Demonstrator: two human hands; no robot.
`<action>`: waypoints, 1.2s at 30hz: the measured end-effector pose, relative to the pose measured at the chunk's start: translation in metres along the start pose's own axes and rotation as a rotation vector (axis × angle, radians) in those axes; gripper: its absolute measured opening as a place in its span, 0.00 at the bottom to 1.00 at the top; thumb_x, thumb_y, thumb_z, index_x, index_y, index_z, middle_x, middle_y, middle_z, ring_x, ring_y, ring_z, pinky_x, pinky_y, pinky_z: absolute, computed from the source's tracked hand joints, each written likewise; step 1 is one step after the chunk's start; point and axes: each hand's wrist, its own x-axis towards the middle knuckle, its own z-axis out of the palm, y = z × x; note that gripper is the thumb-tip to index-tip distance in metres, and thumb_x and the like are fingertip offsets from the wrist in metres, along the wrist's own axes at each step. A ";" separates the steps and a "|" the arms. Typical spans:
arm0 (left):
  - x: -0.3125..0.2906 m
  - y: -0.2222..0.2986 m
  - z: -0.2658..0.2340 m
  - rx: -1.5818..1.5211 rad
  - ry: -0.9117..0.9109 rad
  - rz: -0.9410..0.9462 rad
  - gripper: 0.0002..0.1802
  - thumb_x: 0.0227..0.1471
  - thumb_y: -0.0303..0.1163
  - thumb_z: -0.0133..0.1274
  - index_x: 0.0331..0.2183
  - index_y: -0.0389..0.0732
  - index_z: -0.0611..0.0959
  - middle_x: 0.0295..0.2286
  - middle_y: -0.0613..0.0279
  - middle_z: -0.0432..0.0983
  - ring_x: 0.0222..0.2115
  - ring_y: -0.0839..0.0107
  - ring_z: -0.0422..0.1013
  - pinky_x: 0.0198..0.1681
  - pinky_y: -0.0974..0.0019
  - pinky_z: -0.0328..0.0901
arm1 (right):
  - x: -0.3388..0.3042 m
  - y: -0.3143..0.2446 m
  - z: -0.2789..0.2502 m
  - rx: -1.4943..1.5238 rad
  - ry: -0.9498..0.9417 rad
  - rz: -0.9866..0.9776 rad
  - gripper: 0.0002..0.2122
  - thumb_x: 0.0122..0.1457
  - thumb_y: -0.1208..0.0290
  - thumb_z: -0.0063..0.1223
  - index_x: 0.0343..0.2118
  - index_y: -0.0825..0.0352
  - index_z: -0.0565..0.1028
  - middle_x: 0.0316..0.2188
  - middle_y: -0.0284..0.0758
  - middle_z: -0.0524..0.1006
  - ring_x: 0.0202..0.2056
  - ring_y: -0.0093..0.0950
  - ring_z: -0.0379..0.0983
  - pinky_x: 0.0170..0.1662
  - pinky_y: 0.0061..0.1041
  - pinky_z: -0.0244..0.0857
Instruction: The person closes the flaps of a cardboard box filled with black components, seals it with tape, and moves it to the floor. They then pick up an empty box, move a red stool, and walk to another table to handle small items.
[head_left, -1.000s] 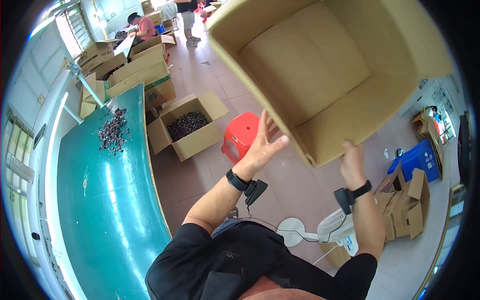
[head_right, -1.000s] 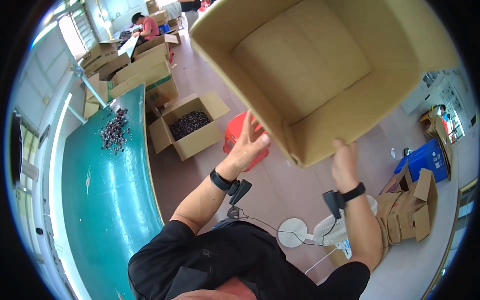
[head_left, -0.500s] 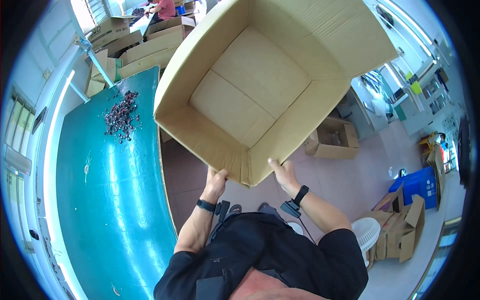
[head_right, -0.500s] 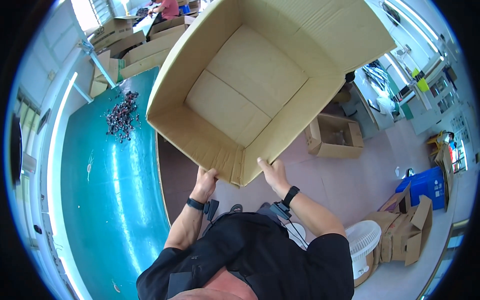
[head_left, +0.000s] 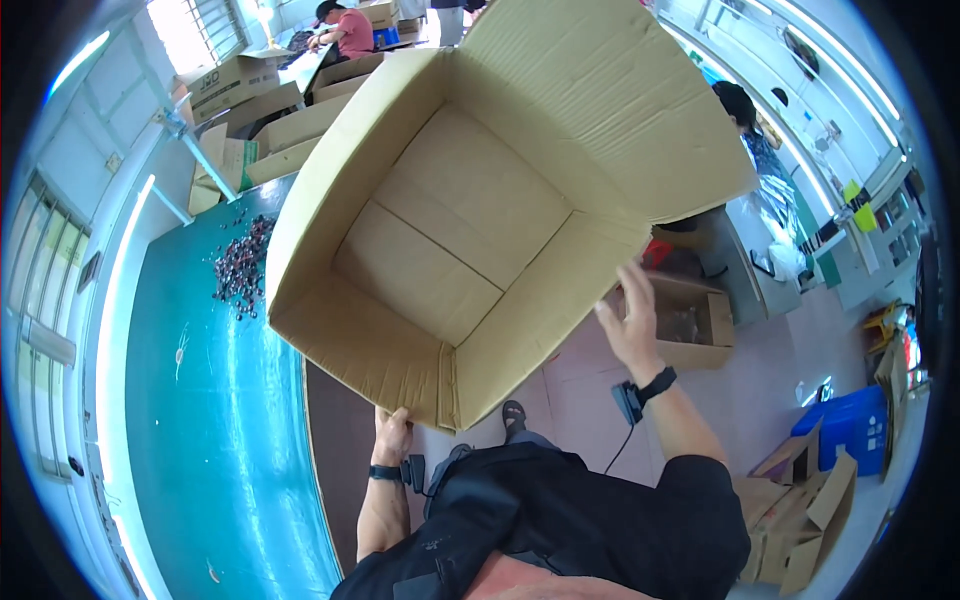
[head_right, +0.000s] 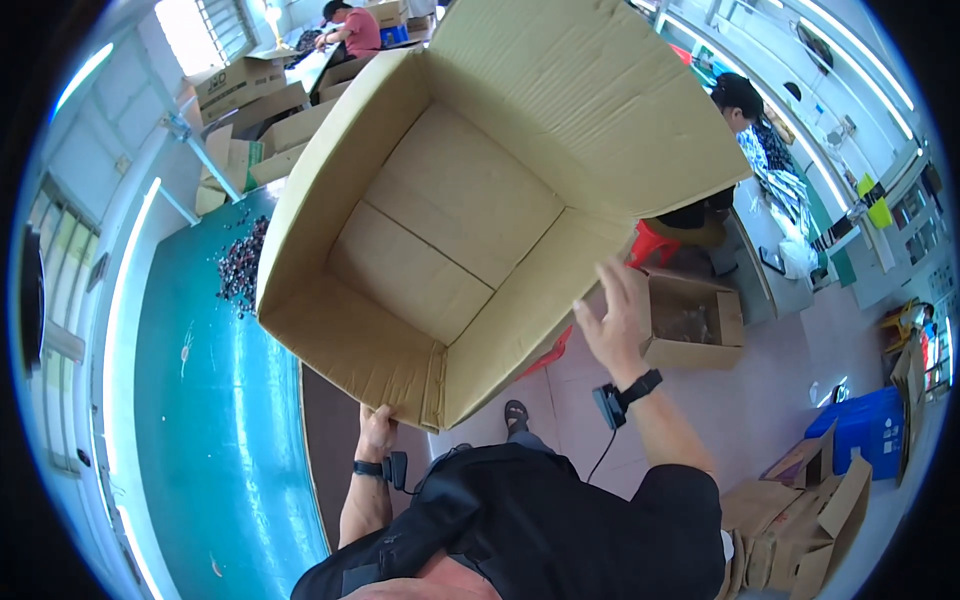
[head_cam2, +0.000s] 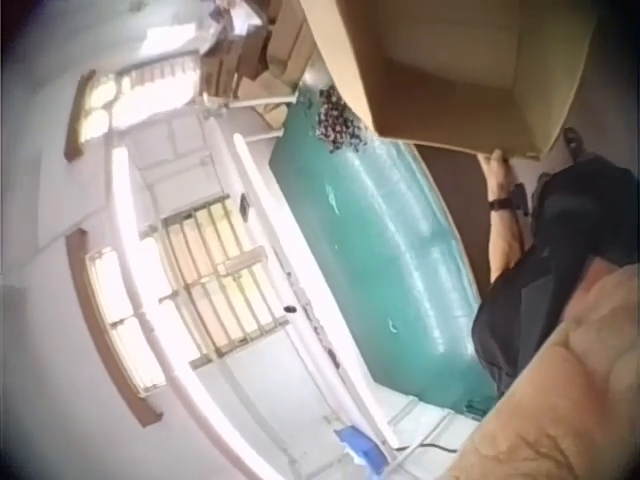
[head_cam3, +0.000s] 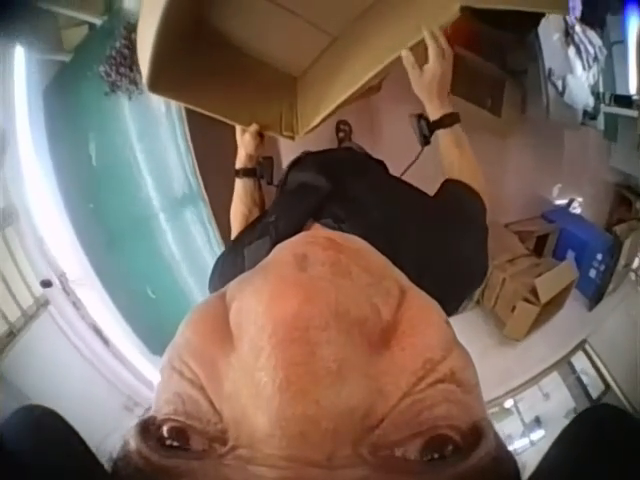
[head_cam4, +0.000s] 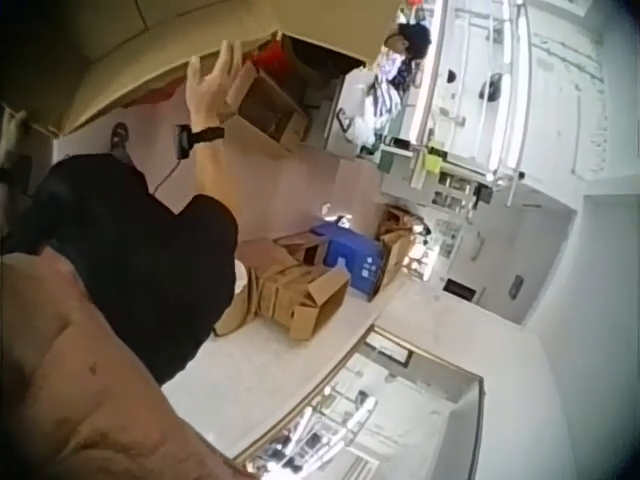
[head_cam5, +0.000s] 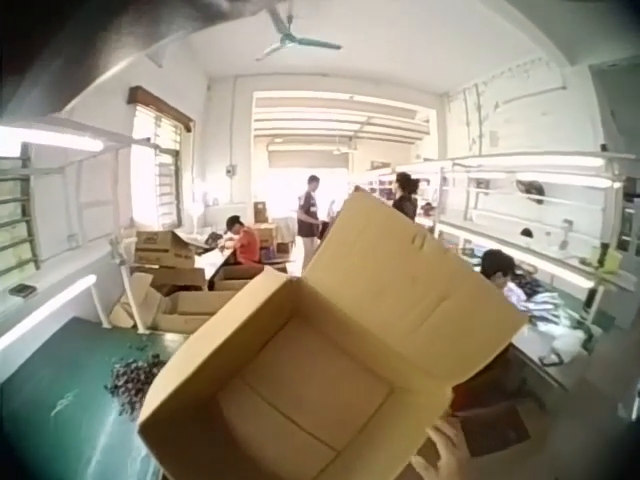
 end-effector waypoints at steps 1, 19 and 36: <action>0.002 -0.006 -0.001 0.028 -0.023 -0.048 0.31 0.42 0.15 0.42 0.52 0.33 0.67 0.47 0.52 0.70 0.44 0.61 0.69 0.44 0.62 0.67 | -0.022 0.012 -0.005 0.009 -0.094 0.071 0.26 0.52 0.69 0.59 0.55 0.69 0.67 0.59 0.44 0.64 0.61 0.41 0.57 0.62 0.36 0.52; 0.063 -0.016 -0.108 0.311 -0.190 -0.491 0.29 0.46 0.22 0.49 0.53 0.30 0.70 0.49 0.50 0.68 0.50 0.57 0.65 0.57 0.56 0.60 | -0.221 -0.065 -0.014 0.137 -0.425 0.779 0.18 0.53 0.64 0.56 0.44 0.69 0.74 0.45 0.43 0.75 0.48 0.42 0.70 0.50 0.39 0.64; 0.080 -0.012 -0.100 0.452 -0.418 -0.653 0.20 0.49 0.24 0.50 0.46 0.30 0.75 0.44 0.53 0.72 0.45 0.62 0.69 0.51 0.57 0.64 | -0.364 -0.209 -0.034 0.031 -0.414 1.063 0.20 0.52 0.59 0.55 0.44 0.68 0.75 0.36 0.47 0.78 0.41 0.45 0.74 0.44 0.42 0.67</action>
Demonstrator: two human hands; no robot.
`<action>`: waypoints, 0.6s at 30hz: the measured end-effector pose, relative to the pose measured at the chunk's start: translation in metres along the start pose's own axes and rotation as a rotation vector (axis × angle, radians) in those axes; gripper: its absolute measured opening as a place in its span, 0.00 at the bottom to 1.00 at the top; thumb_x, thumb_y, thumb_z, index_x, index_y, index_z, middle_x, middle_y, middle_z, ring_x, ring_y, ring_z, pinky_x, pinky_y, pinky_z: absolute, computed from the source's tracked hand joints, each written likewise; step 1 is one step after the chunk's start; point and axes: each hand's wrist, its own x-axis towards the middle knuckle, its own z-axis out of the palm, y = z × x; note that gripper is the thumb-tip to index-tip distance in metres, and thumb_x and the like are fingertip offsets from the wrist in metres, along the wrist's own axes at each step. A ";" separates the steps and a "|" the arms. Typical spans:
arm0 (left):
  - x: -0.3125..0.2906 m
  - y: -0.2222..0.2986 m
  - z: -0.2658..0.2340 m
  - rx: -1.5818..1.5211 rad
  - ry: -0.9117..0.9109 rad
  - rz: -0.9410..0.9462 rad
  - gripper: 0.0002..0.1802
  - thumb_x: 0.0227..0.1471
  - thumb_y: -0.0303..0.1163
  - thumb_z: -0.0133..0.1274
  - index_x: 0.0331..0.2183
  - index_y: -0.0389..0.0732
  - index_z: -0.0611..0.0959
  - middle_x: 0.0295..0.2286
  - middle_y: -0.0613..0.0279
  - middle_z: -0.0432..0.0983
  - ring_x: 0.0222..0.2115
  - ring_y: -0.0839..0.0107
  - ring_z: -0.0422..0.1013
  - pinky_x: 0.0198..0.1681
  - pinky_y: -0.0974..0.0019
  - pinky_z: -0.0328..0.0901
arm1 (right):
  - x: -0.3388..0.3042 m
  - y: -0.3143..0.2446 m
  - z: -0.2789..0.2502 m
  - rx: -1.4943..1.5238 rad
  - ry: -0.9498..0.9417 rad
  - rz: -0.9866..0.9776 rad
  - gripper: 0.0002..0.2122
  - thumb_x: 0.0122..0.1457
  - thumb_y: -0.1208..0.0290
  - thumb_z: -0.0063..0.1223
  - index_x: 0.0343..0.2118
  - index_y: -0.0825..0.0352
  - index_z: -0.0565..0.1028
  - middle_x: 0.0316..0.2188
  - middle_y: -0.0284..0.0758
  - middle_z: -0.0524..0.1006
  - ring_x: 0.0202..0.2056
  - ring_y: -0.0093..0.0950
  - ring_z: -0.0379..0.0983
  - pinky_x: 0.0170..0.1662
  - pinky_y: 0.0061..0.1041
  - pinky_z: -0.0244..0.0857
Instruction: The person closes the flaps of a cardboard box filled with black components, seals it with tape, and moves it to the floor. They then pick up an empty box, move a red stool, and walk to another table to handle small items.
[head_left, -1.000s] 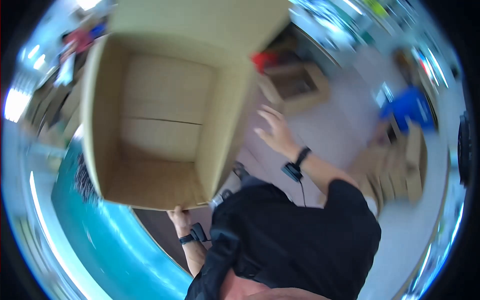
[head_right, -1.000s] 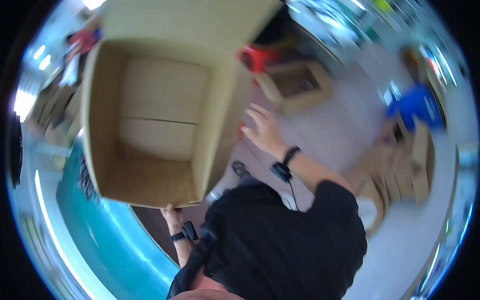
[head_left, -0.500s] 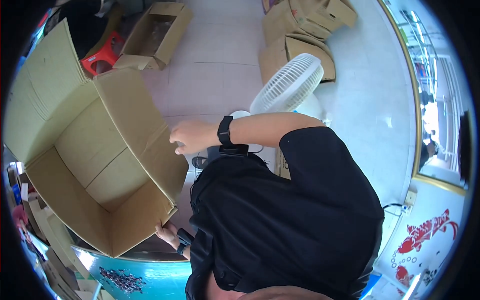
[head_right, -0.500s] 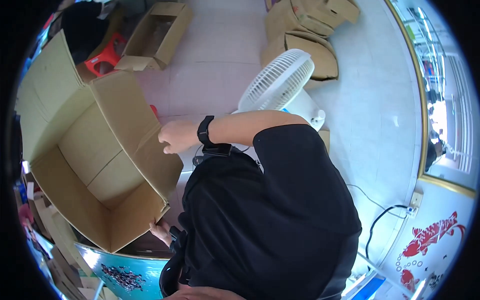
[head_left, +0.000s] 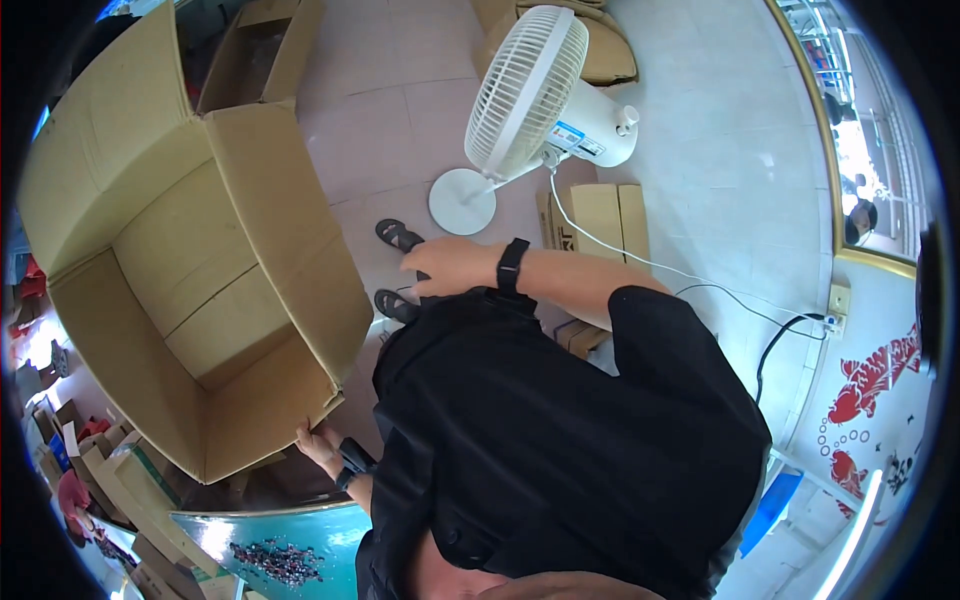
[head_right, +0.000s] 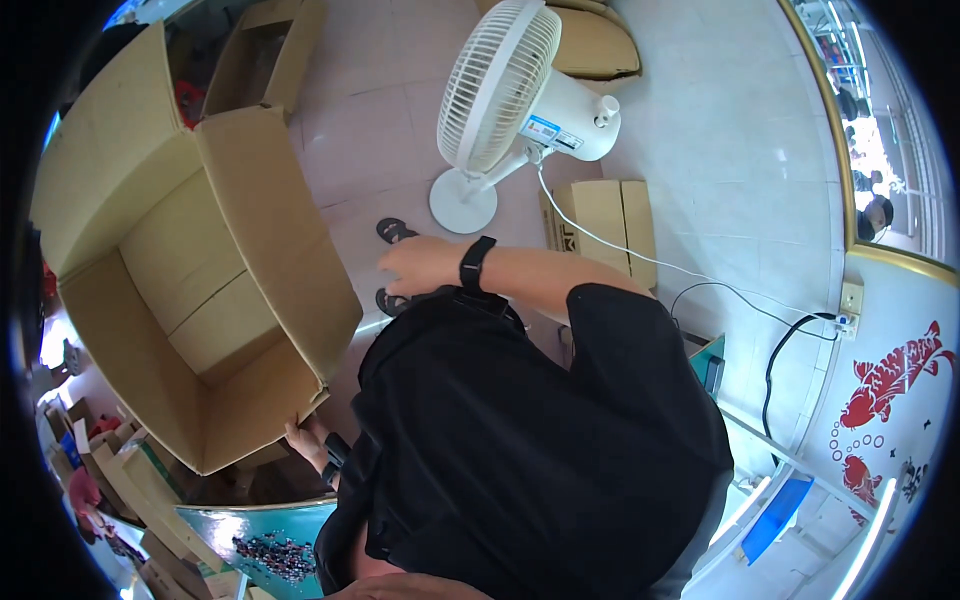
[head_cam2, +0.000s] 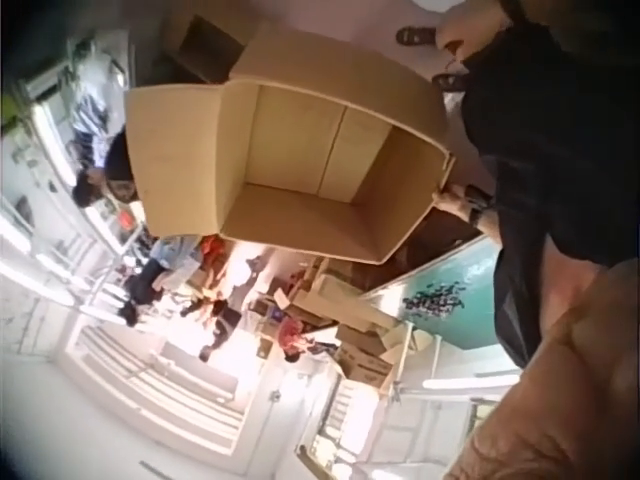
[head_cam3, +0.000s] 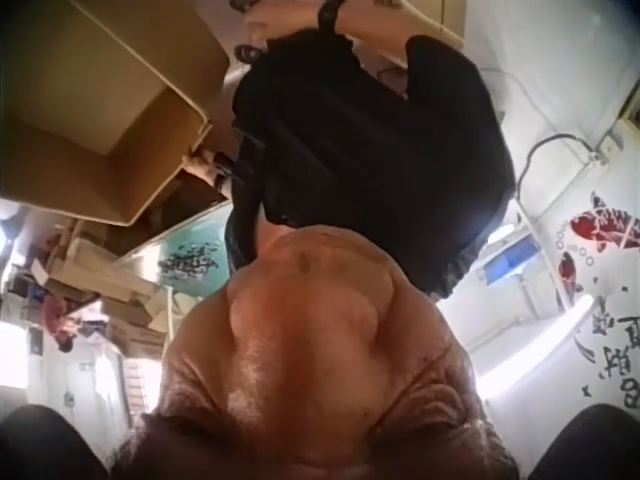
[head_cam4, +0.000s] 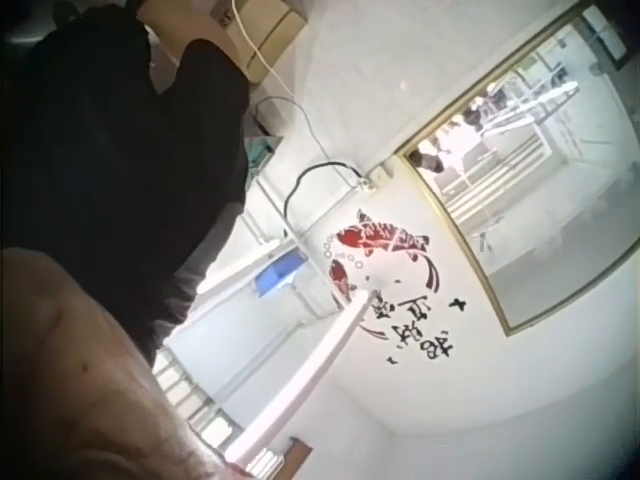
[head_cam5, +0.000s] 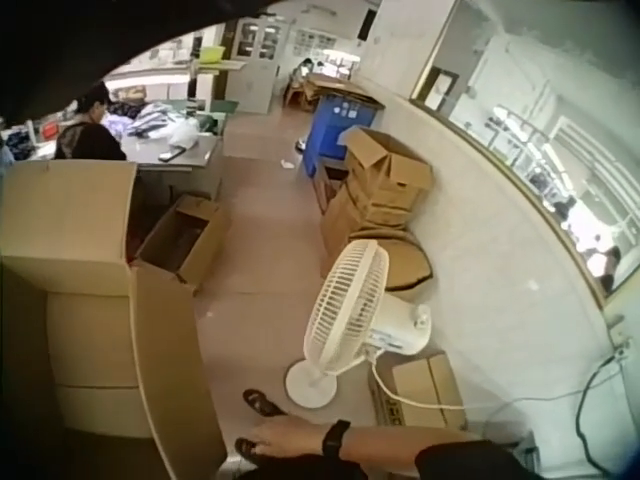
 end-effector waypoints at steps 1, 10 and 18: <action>0.005 -0.003 -0.007 -0.014 -0.021 0.022 0.20 0.49 0.23 0.50 0.46 0.30 0.75 0.44 0.53 0.72 0.45 0.62 0.69 0.51 0.57 0.64 | -0.006 0.001 0.004 0.013 0.011 0.020 0.20 0.52 0.59 0.55 0.44 0.67 0.75 0.35 0.47 0.78 0.41 0.45 0.74 0.43 0.42 0.68; 0.017 -0.015 -0.027 -0.006 -0.047 0.158 0.21 0.47 0.20 0.49 0.46 0.32 0.75 0.43 0.55 0.72 0.45 0.62 0.69 0.52 0.57 0.64 | 0.012 0.003 0.023 0.079 0.046 -0.038 0.20 0.54 0.57 0.54 0.44 0.67 0.75 0.38 0.46 0.78 0.40 0.43 0.75 0.43 0.41 0.68; -0.005 -0.016 0.000 -0.072 -0.074 0.182 0.27 0.45 0.17 0.47 0.51 0.37 0.70 0.44 0.58 0.71 0.46 0.63 0.69 0.52 0.60 0.65 | 0.178 -0.073 -0.067 0.096 0.792 -0.310 0.24 0.52 0.63 0.60 0.51 0.68 0.71 0.51 0.49 0.72 0.52 0.41 0.69 0.54 0.35 0.64</action>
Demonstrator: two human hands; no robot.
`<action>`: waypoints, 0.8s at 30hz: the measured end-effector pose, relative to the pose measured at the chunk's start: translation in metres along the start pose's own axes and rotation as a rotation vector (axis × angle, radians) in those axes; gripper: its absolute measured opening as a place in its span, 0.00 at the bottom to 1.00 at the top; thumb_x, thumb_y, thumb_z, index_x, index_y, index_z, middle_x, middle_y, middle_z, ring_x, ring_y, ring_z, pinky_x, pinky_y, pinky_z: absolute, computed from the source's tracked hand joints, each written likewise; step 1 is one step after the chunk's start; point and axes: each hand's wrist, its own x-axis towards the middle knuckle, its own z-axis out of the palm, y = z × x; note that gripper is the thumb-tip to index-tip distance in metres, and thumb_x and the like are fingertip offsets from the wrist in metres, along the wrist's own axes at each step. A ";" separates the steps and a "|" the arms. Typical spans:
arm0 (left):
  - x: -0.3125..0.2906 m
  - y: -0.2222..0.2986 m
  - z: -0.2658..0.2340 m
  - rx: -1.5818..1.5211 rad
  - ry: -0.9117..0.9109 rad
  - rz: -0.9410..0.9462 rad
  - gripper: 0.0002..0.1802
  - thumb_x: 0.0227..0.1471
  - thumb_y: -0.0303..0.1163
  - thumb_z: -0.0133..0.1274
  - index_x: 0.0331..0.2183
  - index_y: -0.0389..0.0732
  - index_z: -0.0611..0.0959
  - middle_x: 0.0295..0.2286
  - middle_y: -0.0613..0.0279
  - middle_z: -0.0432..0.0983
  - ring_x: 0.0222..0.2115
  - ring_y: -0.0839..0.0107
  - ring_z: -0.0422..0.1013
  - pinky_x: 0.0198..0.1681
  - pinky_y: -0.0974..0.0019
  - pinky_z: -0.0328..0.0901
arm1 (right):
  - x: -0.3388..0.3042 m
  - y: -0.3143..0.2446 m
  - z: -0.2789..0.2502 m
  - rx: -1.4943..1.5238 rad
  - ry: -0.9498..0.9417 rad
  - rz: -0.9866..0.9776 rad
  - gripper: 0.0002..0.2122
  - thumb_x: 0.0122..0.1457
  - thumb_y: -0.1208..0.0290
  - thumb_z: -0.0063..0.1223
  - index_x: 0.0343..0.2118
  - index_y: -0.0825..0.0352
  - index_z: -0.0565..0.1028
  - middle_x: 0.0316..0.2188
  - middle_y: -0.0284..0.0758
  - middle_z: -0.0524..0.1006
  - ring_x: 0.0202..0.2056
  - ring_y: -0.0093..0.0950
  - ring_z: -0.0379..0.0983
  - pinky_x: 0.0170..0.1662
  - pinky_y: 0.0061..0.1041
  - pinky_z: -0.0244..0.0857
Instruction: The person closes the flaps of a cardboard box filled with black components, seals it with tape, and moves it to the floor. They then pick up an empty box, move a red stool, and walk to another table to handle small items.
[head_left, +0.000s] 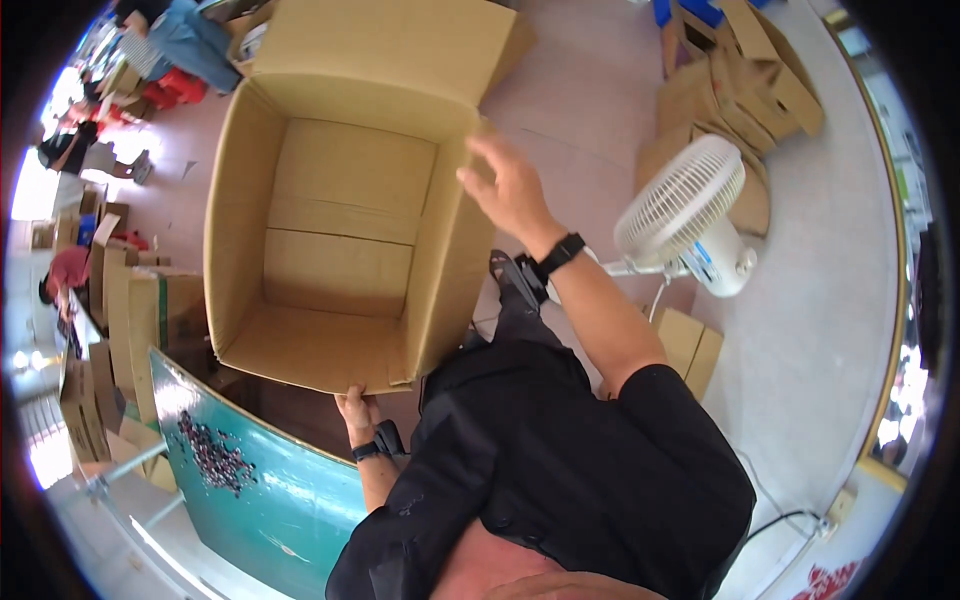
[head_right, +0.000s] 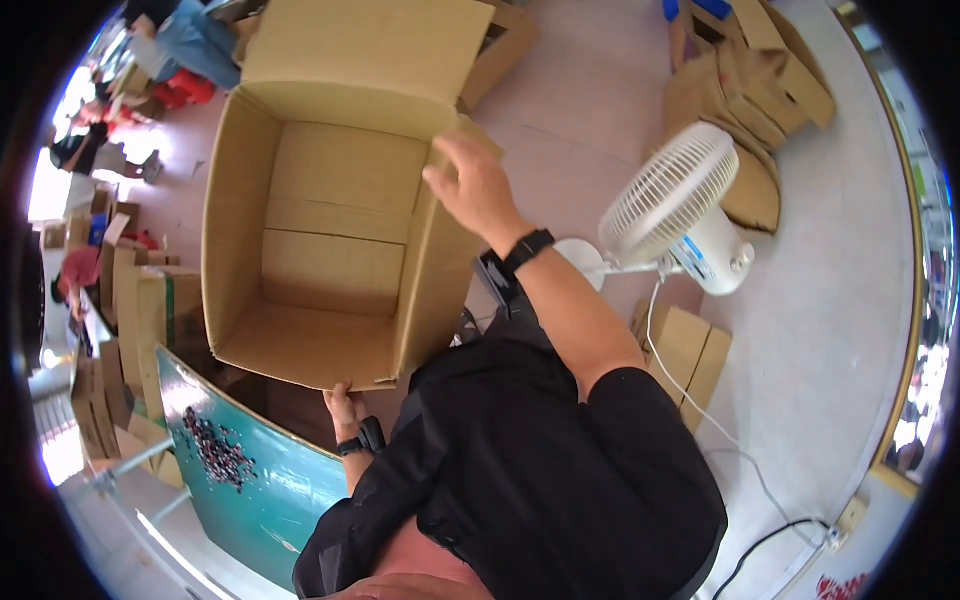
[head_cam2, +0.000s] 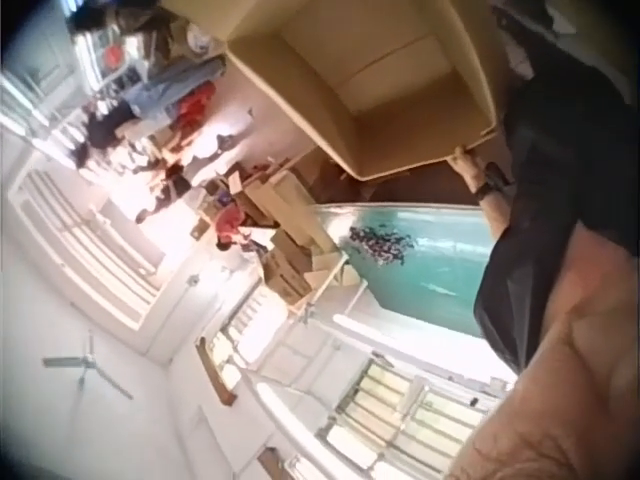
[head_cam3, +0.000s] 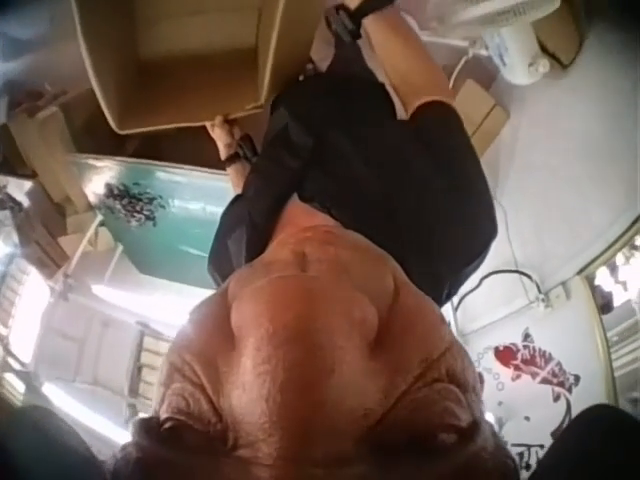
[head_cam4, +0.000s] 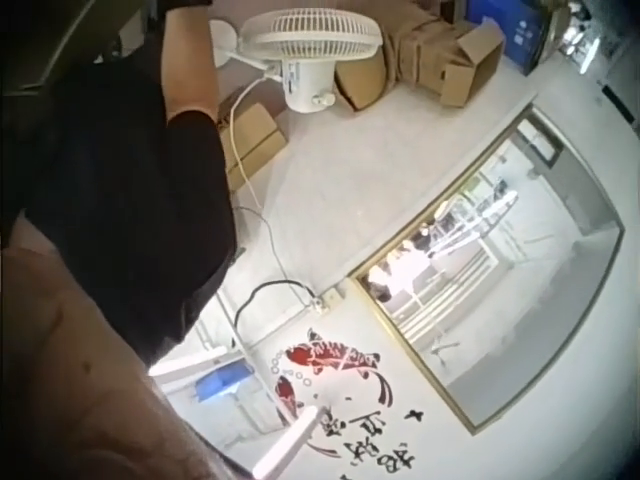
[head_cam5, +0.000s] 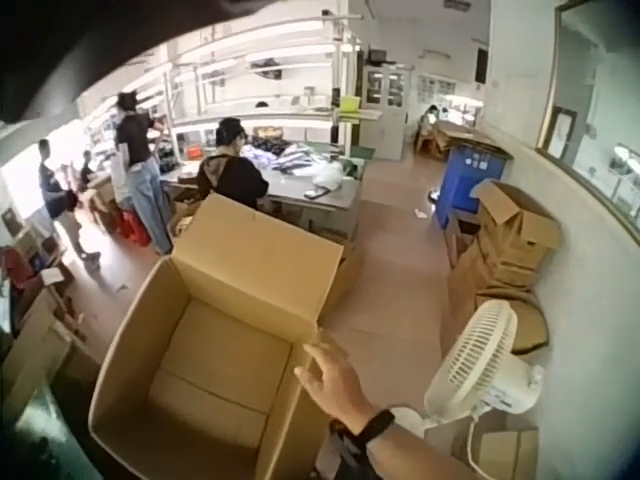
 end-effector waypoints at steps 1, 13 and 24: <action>-0.005 0.000 0.003 0.000 0.005 -0.005 0.28 0.44 0.17 0.47 0.51 0.37 0.69 0.45 0.58 0.70 0.46 0.63 0.69 0.52 0.60 0.65 | 0.026 0.007 0.008 0.017 -0.015 -0.024 0.24 0.52 0.63 0.60 0.51 0.68 0.71 0.51 0.49 0.72 0.52 0.41 0.69 0.54 0.35 0.64; -0.029 -0.008 0.004 0.035 0.237 0.089 0.29 0.43 0.17 0.47 0.51 0.38 0.69 0.42 0.59 0.71 0.44 0.67 0.70 0.47 0.66 0.66 | 0.152 0.106 0.131 -0.156 -0.479 -0.021 0.25 0.52 0.66 0.60 0.54 0.63 0.69 0.47 0.47 0.74 0.50 0.44 0.70 0.51 0.36 0.64; -0.033 -0.028 0.031 0.053 0.602 0.124 0.32 0.45 0.12 0.41 0.55 0.36 0.66 0.46 0.54 0.71 0.47 0.64 0.69 0.52 0.66 0.63 | 0.137 0.112 0.203 -0.137 -0.819 -0.104 0.14 0.54 0.68 0.55 0.44 0.63 0.76 0.37 0.48 0.78 0.43 0.48 0.73 0.45 0.41 0.67</action>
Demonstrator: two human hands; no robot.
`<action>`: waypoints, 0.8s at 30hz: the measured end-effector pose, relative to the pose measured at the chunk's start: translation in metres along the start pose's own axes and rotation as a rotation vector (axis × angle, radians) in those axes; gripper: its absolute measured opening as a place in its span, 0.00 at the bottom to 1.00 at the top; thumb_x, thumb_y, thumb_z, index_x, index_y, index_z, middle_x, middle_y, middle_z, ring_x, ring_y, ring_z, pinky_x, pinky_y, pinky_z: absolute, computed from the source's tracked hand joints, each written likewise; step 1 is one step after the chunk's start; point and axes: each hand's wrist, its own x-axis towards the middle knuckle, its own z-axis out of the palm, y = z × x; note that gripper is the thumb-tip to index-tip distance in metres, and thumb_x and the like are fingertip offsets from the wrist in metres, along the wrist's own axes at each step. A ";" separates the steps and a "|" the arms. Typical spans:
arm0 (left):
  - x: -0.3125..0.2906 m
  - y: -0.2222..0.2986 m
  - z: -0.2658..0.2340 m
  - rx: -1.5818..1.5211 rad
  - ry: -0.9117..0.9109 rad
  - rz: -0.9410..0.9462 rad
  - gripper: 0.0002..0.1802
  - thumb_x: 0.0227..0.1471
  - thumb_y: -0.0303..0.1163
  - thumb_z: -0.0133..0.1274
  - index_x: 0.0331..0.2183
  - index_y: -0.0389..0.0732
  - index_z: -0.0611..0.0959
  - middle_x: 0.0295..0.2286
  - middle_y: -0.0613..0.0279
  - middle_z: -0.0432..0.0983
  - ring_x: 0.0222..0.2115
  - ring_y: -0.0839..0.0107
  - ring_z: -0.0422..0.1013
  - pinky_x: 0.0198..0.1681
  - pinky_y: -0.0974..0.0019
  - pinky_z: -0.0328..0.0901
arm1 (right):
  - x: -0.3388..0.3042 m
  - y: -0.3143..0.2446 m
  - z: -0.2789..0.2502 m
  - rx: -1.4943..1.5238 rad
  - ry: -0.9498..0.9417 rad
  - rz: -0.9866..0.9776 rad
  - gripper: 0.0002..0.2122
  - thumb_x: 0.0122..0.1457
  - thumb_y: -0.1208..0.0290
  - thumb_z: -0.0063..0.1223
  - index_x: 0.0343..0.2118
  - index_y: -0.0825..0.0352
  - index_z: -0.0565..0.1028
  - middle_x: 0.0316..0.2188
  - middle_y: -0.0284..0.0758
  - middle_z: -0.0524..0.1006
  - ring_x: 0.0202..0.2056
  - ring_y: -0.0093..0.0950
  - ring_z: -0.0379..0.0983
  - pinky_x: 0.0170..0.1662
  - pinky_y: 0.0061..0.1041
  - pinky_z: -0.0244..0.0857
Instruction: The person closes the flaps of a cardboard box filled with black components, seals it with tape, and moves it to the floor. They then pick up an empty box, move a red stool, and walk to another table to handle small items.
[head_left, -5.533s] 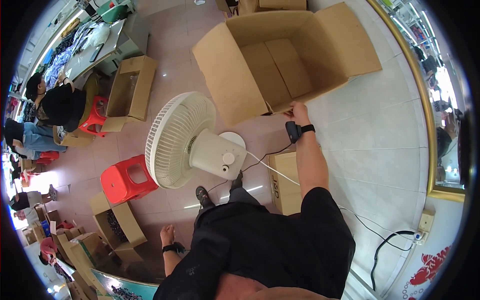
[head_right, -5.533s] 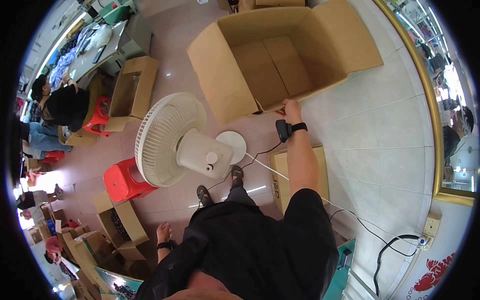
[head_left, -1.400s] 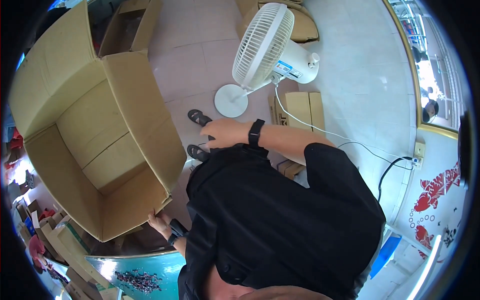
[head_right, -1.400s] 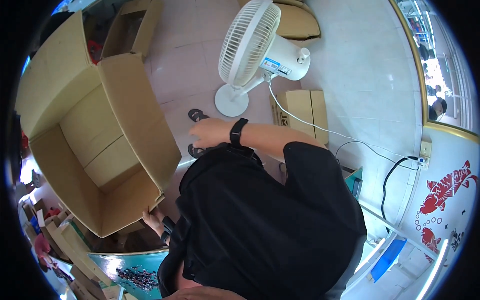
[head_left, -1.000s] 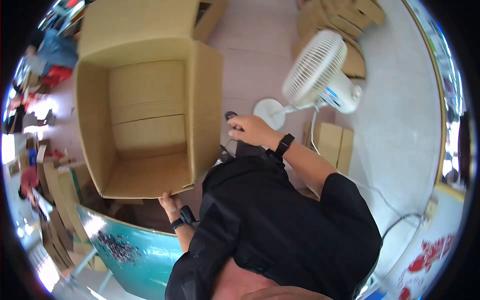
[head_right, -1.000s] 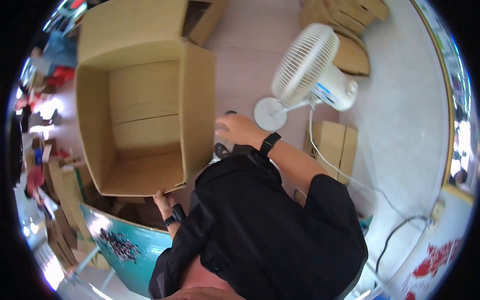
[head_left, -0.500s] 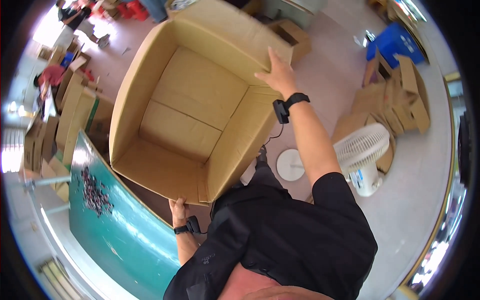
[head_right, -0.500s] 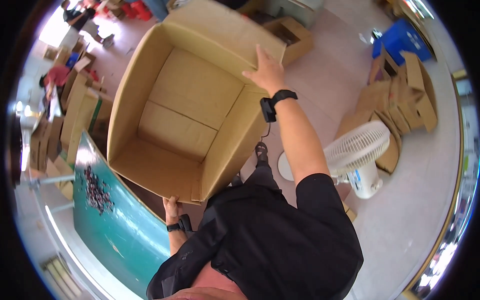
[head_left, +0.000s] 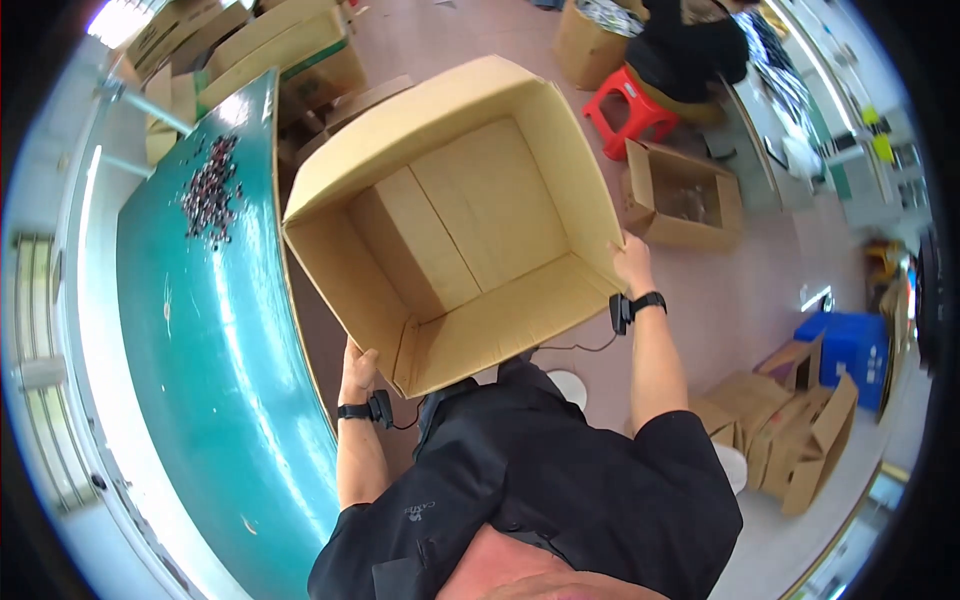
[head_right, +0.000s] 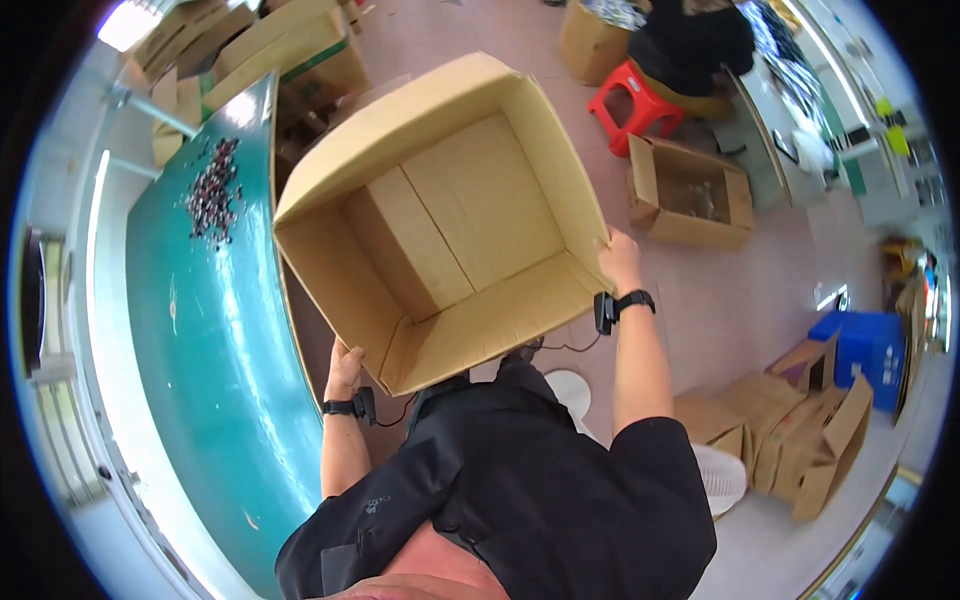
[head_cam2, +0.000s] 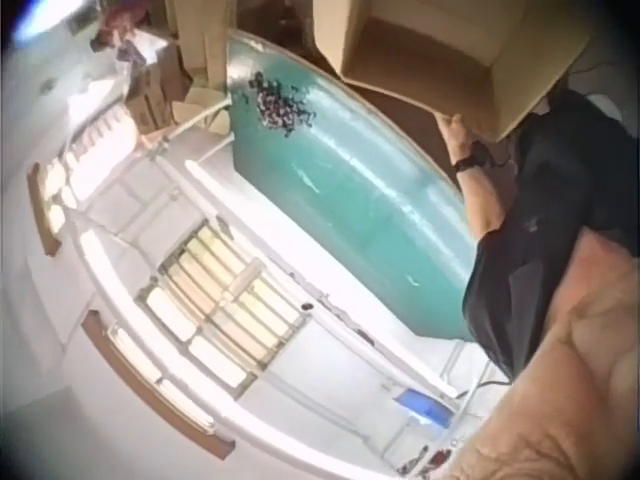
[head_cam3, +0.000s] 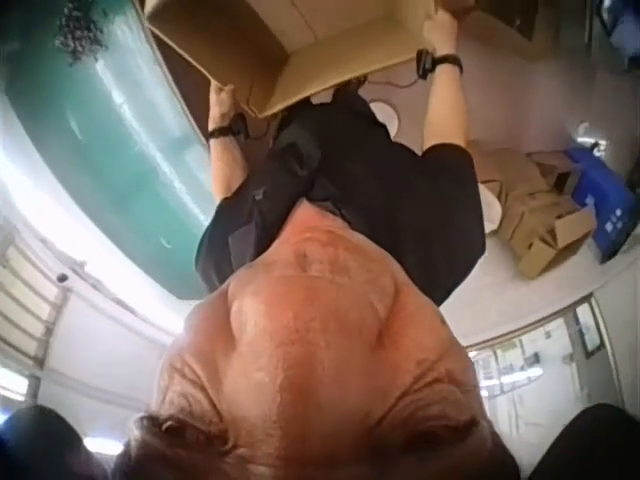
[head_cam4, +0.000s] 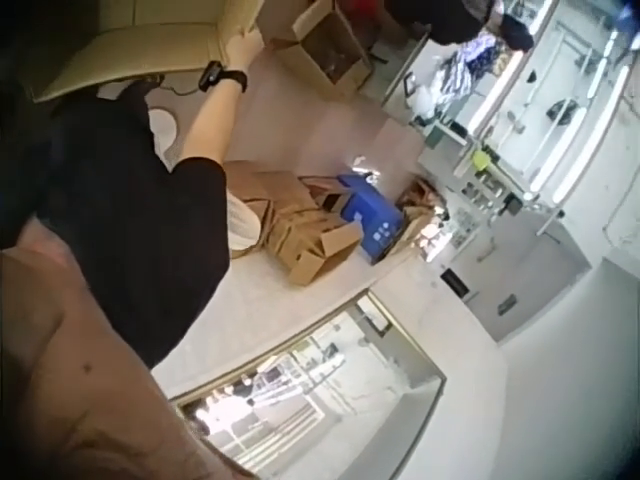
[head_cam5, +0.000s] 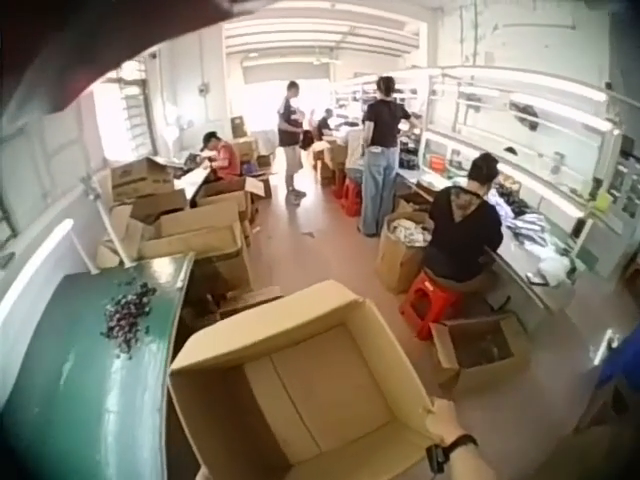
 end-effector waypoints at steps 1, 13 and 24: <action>0.000 -0.007 0.000 0.020 0.036 -0.016 0.32 0.46 0.12 0.41 0.56 0.36 0.66 0.47 0.54 0.71 0.48 0.63 0.69 0.53 0.66 0.62 | 0.000 0.002 0.005 -0.013 -0.024 0.014 0.14 0.54 0.69 0.55 0.43 0.66 0.76 0.37 0.49 0.77 0.43 0.48 0.73 0.45 0.40 0.67; -0.023 -0.098 -0.025 0.146 0.396 -0.191 0.22 0.52 0.18 0.47 0.51 0.31 0.71 0.44 0.52 0.74 0.45 0.64 0.71 0.49 0.66 0.65 | 0.002 -0.028 0.053 -0.172 -0.245 0.011 0.15 0.55 0.69 0.53 0.47 0.61 0.75 0.37 0.49 0.78 0.42 0.49 0.73 0.45 0.43 0.67; -0.115 -0.207 -0.073 0.092 0.629 -0.553 0.22 0.55 0.26 0.49 0.52 0.37 0.69 0.41 0.50 0.76 0.41 0.59 0.73 0.40 0.58 0.71 | 0.013 -0.140 0.172 -0.268 -0.494 -0.256 0.17 0.52 0.72 0.49 0.47 0.56 0.74 0.34 0.46 0.79 0.39 0.48 0.75 0.44 0.46 0.68</action>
